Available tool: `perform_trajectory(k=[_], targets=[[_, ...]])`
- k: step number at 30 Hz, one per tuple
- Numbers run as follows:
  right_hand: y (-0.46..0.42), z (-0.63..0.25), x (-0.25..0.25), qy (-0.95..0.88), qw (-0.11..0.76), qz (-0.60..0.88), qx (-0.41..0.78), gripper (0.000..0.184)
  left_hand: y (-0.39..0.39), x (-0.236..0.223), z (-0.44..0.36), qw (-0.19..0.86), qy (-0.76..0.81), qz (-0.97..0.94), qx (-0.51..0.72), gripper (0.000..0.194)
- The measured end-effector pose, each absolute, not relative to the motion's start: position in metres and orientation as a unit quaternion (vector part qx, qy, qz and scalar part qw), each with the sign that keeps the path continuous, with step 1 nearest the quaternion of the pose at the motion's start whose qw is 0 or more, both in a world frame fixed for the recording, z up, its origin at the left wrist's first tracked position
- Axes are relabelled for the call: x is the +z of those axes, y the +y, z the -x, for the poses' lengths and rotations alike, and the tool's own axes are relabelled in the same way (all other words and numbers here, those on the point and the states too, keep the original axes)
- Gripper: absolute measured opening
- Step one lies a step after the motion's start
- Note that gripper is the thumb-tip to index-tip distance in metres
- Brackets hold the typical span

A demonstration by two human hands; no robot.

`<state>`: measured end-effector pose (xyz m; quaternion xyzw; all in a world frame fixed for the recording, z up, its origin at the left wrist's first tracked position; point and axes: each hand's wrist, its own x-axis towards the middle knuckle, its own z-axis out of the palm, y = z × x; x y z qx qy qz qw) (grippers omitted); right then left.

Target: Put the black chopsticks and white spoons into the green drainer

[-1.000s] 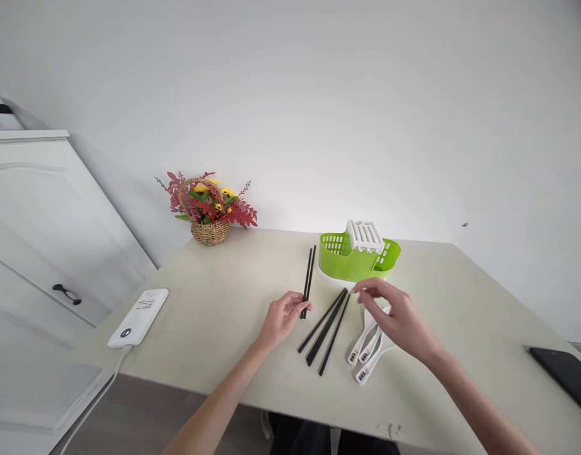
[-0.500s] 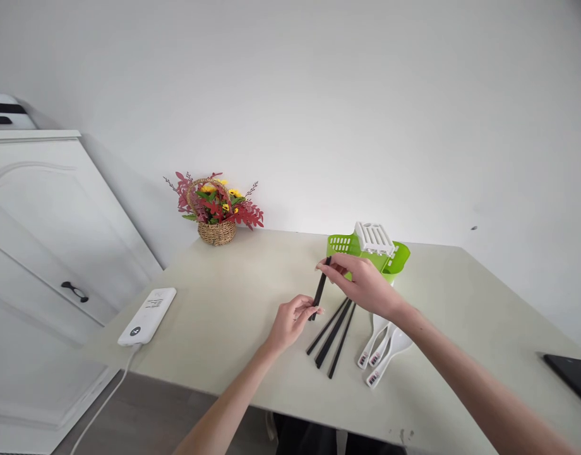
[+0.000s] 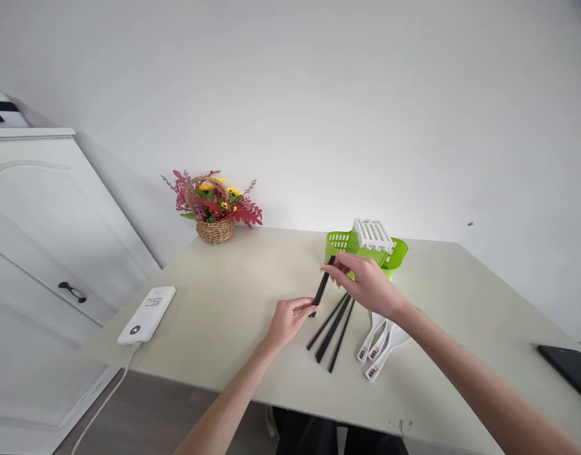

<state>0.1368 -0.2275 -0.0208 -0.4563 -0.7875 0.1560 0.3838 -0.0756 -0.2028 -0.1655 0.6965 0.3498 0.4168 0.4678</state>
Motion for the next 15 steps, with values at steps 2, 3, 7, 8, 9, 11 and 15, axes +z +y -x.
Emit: perform_trajectory(k=[2,3,7,8,9,11,15], targets=[[-0.2279,-0.1371,-0.0214,-0.786,0.386,0.456,0.159,0.035,-0.2023,-0.1676,0.0758,0.474,0.348,-0.692,0.419,0.032],[-0.2282,-0.1370,-0.0218,-0.785,0.388,0.456,0.160,0.036,-0.2020,-0.1688,0.0758,0.478,0.346,-0.689,0.420,0.032],[-0.2296,-0.1358,-0.0243,-0.778,0.398,0.459,0.163,0.038,-0.2002,-0.1722,0.0753,0.481,0.344,-0.683,0.429,0.032],[-0.2298,-0.1356,-0.0251,-0.776,0.400,0.460,0.163,0.038,-0.1999,-0.1726,0.0751,0.481,0.346,-0.682,0.430,0.032],[-0.2301,-0.1354,-0.0258,-0.774,0.402,0.461,0.162,0.038,-0.1995,-0.1728,0.0750,0.481,0.348,-0.681,0.428,0.033],[-0.2307,-0.1354,-0.0269,-0.771,0.405,0.465,0.160,0.039,-0.1992,-0.1728,0.0750,0.485,0.351,-0.680,0.423,0.033],[-0.2322,-0.1360,-0.0270,-0.767,0.407,0.468,0.166,0.038,-0.1998,-0.1711,0.0749,0.500,0.353,-0.673,0.416,0.033]])
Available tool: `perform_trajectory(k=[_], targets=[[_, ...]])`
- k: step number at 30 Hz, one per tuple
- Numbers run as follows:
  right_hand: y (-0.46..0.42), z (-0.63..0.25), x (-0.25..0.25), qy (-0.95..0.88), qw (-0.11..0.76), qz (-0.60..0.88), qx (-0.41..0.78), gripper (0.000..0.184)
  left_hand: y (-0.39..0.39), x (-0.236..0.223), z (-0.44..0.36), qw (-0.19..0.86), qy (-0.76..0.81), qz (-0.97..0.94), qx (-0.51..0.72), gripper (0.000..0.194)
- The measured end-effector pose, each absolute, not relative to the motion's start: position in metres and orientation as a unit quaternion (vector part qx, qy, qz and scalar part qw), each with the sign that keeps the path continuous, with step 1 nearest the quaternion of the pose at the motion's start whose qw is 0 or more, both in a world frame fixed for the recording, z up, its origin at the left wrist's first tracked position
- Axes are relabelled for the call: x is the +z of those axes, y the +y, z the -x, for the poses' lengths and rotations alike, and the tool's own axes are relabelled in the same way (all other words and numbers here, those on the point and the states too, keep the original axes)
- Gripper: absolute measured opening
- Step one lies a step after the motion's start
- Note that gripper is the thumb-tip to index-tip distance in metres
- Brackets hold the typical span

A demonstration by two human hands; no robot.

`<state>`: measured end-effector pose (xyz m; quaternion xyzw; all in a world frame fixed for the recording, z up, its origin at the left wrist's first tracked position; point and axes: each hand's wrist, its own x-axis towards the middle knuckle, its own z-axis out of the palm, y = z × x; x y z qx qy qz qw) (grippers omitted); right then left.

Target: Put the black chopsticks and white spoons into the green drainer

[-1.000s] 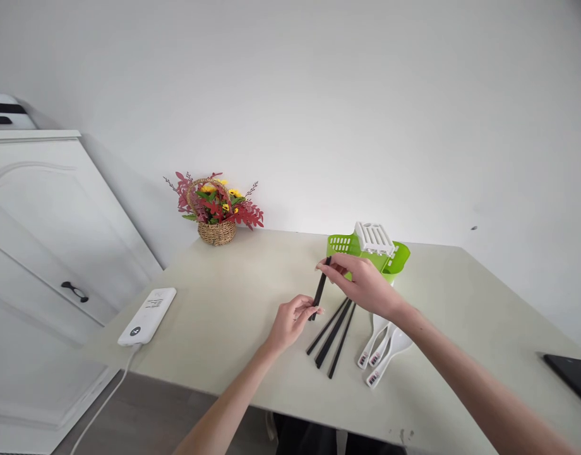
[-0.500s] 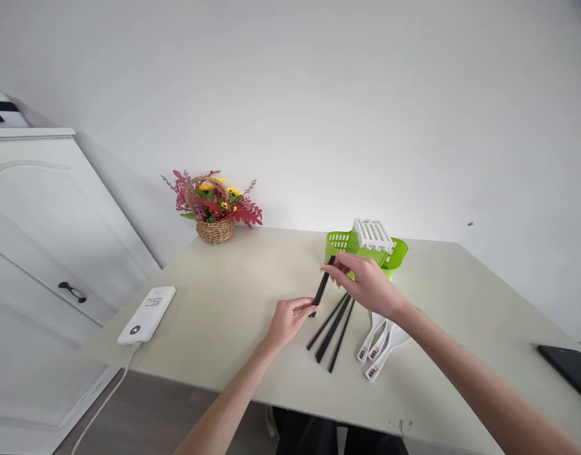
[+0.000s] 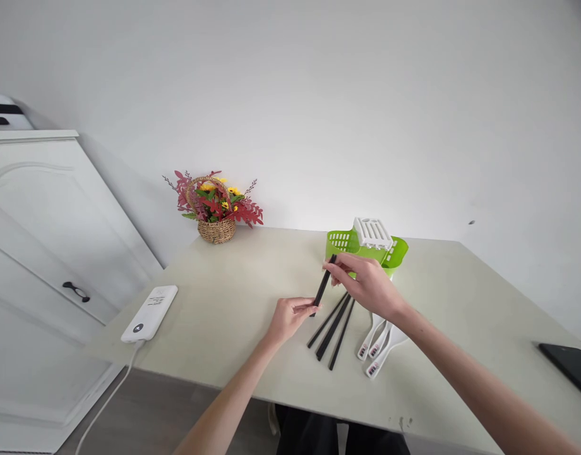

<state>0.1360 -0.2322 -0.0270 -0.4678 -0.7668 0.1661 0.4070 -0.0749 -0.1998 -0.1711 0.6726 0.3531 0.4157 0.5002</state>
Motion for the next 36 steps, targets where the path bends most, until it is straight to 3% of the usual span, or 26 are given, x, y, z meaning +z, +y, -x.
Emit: perform_trajectory(k=[6,13,27,36], targets=[[-0.235,-0.137,-0.021,-0.768,0.403,0.467,0.173,0.037,-0.202,-0.169,0.076,0.493,0.362,-0.676,0.411,0.029],[-0.236,-0.138,-0.010,-0.753,0.423,0.474,0.173,0.023,-0.201,-0.169,0.076,0.491,0.364,-0.677,0.409,0.029],[-0.232,-0.145,-0.005,-0.754,0.397,0.486,0.194,0.040,-0.199,-0.172,0.075,0.480,0.381,-0.693,0.380,0.030],[-0.227,-0.185,0.038,-0.682,0.487,0.512,0.191,0.046,-0.193,-0.171,0.076,0.410,0.396,-0.731,0.376,0.030]])
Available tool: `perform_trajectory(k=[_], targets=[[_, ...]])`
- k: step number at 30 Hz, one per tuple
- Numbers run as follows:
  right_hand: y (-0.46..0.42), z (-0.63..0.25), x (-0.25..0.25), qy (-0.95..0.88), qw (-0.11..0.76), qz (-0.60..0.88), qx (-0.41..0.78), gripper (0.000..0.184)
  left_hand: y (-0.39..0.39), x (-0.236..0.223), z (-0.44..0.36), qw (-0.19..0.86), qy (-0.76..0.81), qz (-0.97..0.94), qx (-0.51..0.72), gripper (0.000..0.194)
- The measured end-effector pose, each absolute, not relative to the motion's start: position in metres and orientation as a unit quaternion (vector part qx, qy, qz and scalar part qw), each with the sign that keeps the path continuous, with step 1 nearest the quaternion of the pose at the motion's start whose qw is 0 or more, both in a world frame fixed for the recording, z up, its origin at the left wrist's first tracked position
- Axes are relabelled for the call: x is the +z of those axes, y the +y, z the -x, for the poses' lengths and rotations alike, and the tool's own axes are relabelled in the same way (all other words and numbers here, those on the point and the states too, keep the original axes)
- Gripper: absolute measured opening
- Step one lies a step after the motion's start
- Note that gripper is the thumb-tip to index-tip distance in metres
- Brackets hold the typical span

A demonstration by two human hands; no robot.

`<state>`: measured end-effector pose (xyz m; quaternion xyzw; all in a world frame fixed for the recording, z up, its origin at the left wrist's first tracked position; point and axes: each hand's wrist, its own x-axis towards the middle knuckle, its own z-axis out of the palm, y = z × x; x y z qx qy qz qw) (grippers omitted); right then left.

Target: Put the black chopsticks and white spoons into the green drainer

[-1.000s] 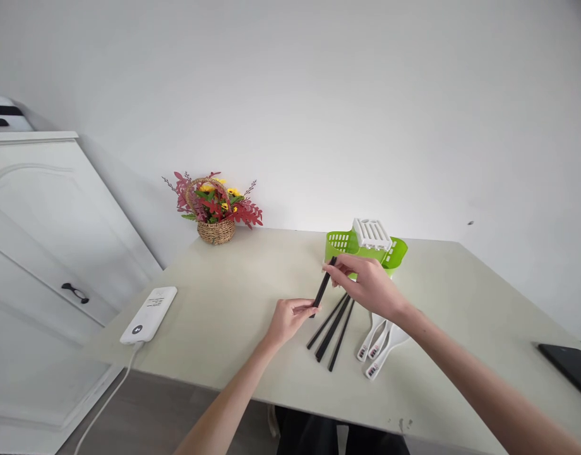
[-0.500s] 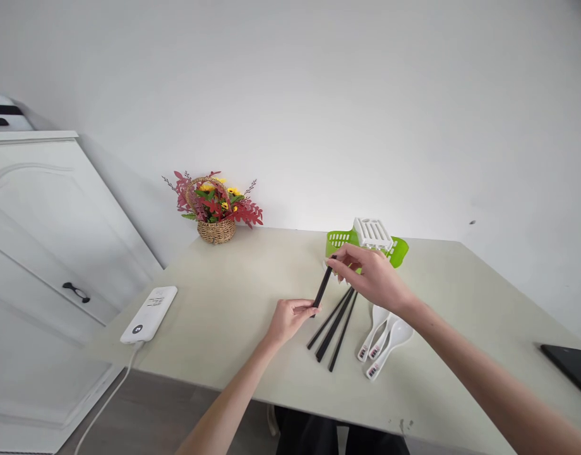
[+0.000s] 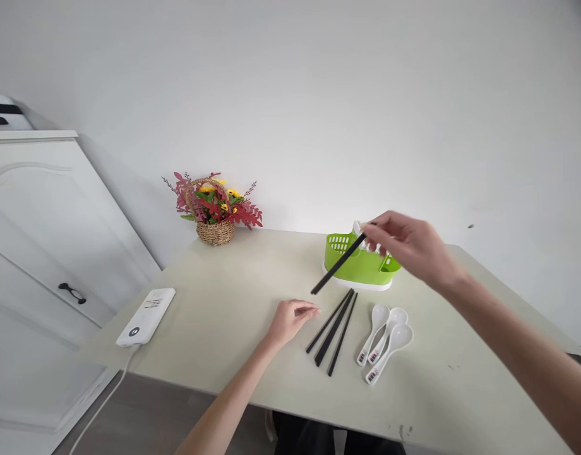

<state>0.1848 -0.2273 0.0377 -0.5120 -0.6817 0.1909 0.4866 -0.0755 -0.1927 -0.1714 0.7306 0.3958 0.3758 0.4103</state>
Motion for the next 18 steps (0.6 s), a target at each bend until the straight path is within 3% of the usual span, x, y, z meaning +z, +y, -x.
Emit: perform_trajectory(k=[8,18], targets=[[-0.192,-0.228,0.067,-0.580,0.575,0.573,0.068,0.033,-0.154,-0.174,0.072,0.459,0.418,-0.669,0.409,0.048],[-0.126,-0.230,0.044,-0.618,0.467,0.632,0.014,0.032,-0.128,-0.179,0.069,0.470,0.420,-0.659,0.409,0.047]])
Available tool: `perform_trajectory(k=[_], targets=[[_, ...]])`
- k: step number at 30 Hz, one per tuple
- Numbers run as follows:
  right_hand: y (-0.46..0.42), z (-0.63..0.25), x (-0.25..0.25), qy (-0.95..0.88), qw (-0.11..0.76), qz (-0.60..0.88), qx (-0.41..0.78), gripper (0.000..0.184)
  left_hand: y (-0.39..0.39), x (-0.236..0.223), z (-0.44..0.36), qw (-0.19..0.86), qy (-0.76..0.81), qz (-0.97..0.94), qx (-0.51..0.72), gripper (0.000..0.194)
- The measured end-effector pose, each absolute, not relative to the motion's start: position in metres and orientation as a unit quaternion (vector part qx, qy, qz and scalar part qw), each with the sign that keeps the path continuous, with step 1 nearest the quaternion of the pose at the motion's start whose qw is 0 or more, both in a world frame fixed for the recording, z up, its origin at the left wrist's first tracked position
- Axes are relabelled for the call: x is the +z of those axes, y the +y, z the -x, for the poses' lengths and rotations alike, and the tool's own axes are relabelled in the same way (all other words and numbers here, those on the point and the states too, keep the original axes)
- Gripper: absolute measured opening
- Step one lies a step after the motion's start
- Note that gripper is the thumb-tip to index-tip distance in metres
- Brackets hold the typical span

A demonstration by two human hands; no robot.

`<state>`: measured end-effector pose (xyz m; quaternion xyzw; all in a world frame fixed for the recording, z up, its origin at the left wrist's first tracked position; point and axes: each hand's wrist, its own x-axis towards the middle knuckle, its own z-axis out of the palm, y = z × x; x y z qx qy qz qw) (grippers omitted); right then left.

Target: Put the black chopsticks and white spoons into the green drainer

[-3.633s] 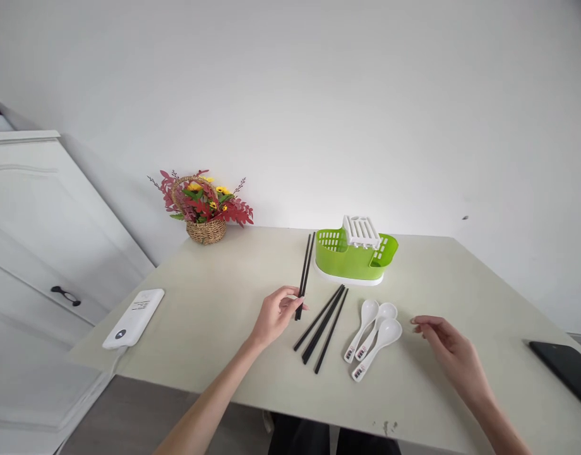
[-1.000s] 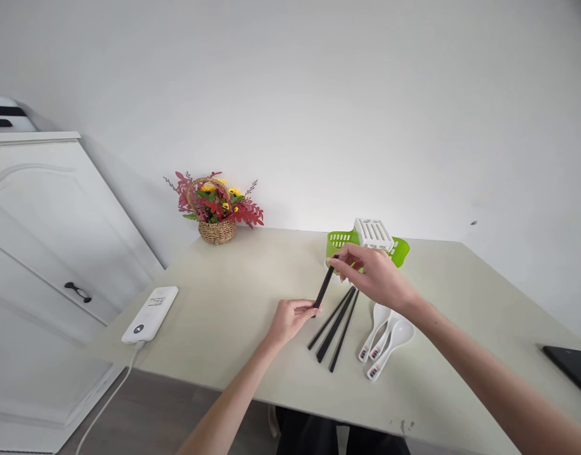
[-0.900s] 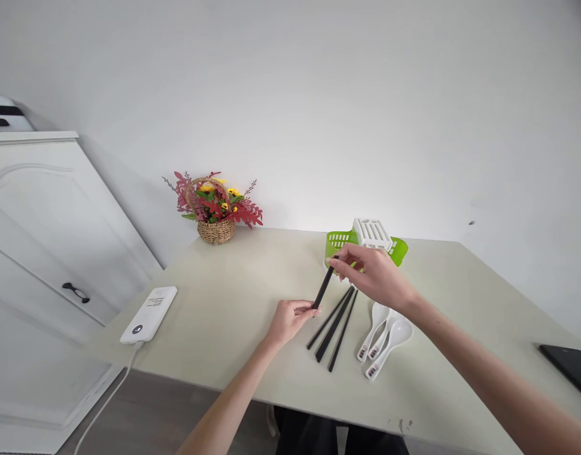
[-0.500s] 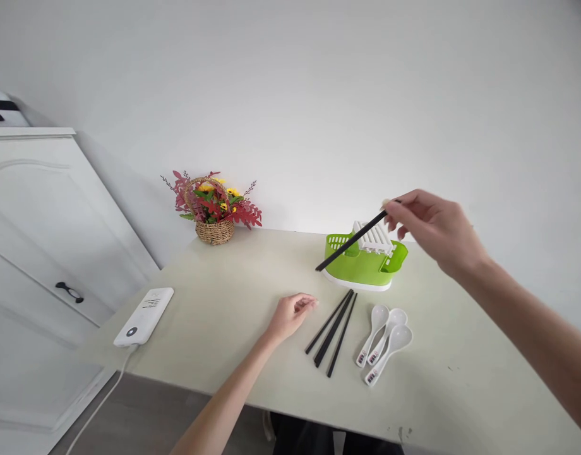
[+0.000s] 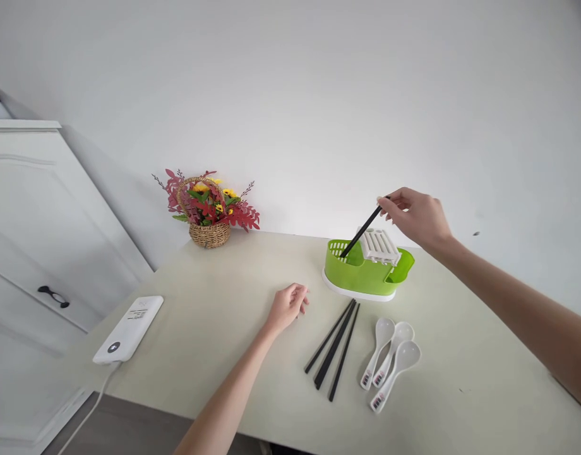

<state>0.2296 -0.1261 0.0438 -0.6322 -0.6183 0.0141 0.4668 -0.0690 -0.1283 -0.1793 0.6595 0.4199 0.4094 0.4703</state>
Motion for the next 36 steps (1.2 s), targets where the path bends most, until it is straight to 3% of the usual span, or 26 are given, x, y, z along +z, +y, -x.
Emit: perform_trajectory(k=[5,17,24,32,36], targets=[[-0.094,-0.226,0.030,-0.645,0.403,0.649,0.024,0.021,-0.131,-0.177,0.068,0.448,0.417,-0.687,0.393,0.045],[-0.040,-0.235,0.011,-0.659,0.332,0.669,0.090,0.028,-0.129,-0.179,0.067,0.422,0.426,-0.712,0.366,0.043],[-0.026,-0.244,0.004,-0.643,0.318,0.694,0.055,0.029,-0.129,-0.176,0.066,0.415,0.429,-0.716,0.362,0.042],[-0.040,-0.248,-0.008,-0.644,0.265,0.710,0.108,0.058,-0.128,-0.177,0.066,0.415,0.427,-0.717,0.363,0.040],[-0.055,-0.242,-0.008,-0.617,0.206,0.746,0.145,0.064,-0.128,-0.175,0.066,0.411,0.429,-0.719,0.359,0.040]])
